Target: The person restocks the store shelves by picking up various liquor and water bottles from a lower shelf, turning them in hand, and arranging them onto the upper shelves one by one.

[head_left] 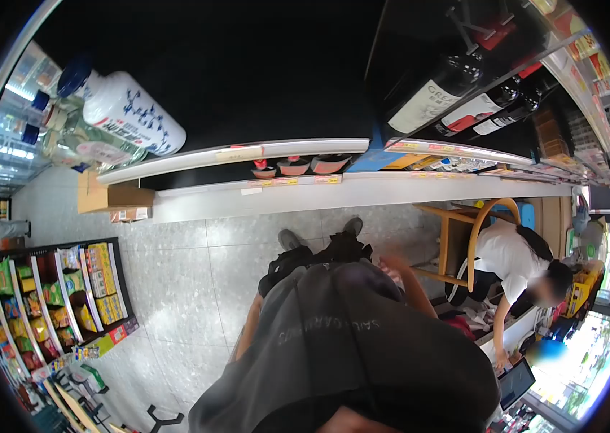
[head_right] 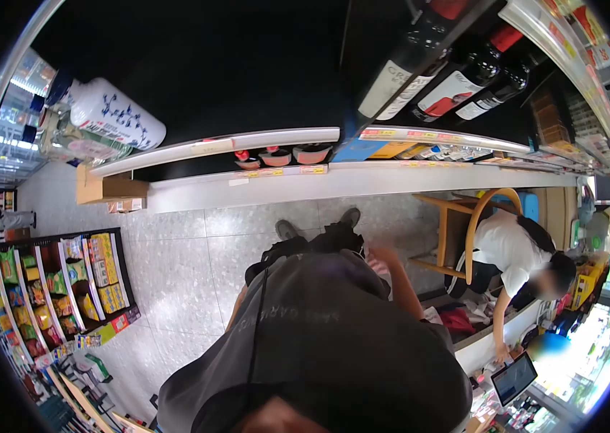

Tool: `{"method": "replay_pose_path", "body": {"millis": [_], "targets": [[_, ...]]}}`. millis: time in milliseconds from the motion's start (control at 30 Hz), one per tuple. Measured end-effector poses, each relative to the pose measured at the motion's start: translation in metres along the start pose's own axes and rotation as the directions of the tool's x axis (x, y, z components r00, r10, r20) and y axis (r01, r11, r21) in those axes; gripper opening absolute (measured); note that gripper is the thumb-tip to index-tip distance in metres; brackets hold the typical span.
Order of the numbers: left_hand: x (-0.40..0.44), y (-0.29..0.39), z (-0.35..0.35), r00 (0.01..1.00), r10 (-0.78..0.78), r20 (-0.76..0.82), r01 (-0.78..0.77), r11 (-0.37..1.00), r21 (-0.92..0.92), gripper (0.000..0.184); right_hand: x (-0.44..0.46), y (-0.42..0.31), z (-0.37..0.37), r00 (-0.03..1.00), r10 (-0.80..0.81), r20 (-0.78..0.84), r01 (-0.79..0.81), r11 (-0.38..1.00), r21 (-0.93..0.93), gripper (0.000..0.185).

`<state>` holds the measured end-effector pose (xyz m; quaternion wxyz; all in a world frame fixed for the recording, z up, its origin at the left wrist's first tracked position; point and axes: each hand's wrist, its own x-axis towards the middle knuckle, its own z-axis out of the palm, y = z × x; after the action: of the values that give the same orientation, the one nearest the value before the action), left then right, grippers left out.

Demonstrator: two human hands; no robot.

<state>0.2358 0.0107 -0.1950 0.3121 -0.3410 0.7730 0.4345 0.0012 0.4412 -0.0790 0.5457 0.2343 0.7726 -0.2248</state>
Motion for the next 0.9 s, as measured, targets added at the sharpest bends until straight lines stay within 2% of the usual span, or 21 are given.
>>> {"method": "replay_pose_path", "body": {"millis": [100, 333, 400, 533, 600, 733, 800, 900], "targets": [[0.003, 0.007, 0.012, 1.000, 0.007, -0.010, -0.007, 0.998, 0.069, 0.031, 0.008, 0.057, 0.026, 0.998, -0.042, -0.044, 0.045, 0.997, 0.064, 0.031], [-0.002, 0.083, 0.002, 0.992, 0.055, -0.112, -0.044, 0.994, 0.095, 0.023, 0.013, 0.095, 0.039, 0.992, -0.105, -0.074, 0.118, 0.969, 0.219, 0.030], [-0.004, 0.102, 0.010, 0.953, 0.287, -0.095, -0.224, 0.881, 0.416, 0.020, 0.018, 0.101, 0.028, 0.989, -0.122, -0.086, 0.140, 0.960, 0.242, 0.030], [0.006, 0.116, 0.031, 0.938, 0.343, -0.056, -0.283, 0.847, 0.449, 0.019, 0.035, 0.118, -0.003, 0.983, -0.154, -0.102, 0.177, 0.944, 0.280, 0.029], [0.008, 0.130, 0.051, 0.923, 0.381, 0.045, -0.346, 0.776, 0.527, 0.018, 0.052, 0.131, -0.026, 0.978, -0.174, -0.110, 0.200, 0.936, 0.291, 0.029], [-0.012, 0.169, 0.110, 0.941, 0.337, -0.009, -0.276, 0.785, 0.555, 0.017, 0.076, 0.158, -0.082, 0.970, -0.212, -0.116, 0.239, 0.915, 0.325, 0.028], [-0.019, 0.188, 0.141, 0.955, 0.205, -0.214, -0.082, 0.876, 0.474, 0.016, 0.090, 0.172, -0.109, 0.965, -0.233, -0.123, 0.262, 0.900, 0.348, 0.028], [-0.024, 0.212, 0.163, 0.968, 0.191, -0.160, -0.073, 0.832, 0.551, 0.019, 0.106, 0.194, -0.140, 0.958, -0.251, -0.141, 0.287, 0.879, 0.382, 0.027]]}}
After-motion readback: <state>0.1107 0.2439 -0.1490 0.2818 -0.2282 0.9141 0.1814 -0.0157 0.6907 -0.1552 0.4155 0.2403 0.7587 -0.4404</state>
